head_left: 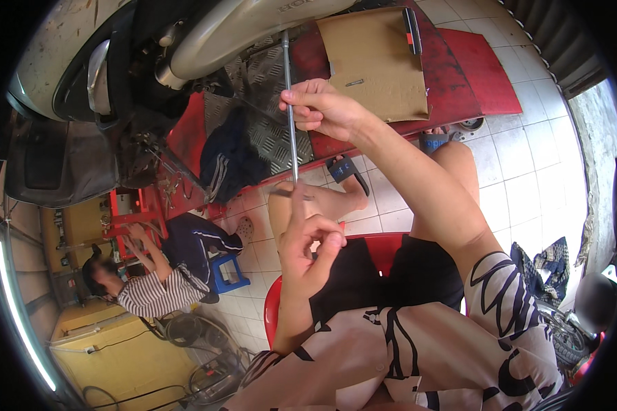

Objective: The person uses a T-handle wrench to tighten or loosen bolts on the underside of a motorcycle. They repeatedly reposition the tool and apply torque to fasteners near the engine area while seated on a red stool.

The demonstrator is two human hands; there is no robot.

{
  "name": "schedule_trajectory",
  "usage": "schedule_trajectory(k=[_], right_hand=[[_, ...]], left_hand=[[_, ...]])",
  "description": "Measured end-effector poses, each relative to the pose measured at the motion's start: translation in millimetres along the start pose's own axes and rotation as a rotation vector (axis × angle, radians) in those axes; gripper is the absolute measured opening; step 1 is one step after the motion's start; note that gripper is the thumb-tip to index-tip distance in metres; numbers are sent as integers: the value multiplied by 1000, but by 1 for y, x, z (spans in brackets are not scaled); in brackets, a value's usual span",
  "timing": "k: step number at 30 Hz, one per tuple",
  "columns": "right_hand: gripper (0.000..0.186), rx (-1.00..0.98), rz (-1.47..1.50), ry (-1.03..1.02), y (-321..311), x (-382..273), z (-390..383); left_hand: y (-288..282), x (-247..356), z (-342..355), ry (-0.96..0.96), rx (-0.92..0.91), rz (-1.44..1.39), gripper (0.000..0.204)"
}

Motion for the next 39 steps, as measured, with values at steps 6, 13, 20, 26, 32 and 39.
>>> schedule_trajectory(k=[6,13,20,26,32,39], right_hand=[[20,24,27,-2,0,6,5],[18,-306,-113,282,3,9,-4],[19,-241,-298,178,5,11,1],[21,-131,-292,153,2,9,-2],[23,-143,-193,108,7,2,-3],[24,-115,-171,78,5,-1,-5]], left_hand=[[-23,-26,5,116,321,578,45],[-29,-43,8,78,396,589,25],[-9,-51,3,-70,130,197,49],[-5,-10,15,153,216,333,62],[-15,-40,0,-42,340,129,54],[9,-11,13,37,-237,147,60]])
Point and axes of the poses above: each hand's wrist, its own z-axis towards the middle knuckle, its own y-axis out of the palm, x = y × z, the point moved 2 cm from there along z, towards the middle knuckle, and after that the axes turned 12 degrees about y, right-handed, at the moved point
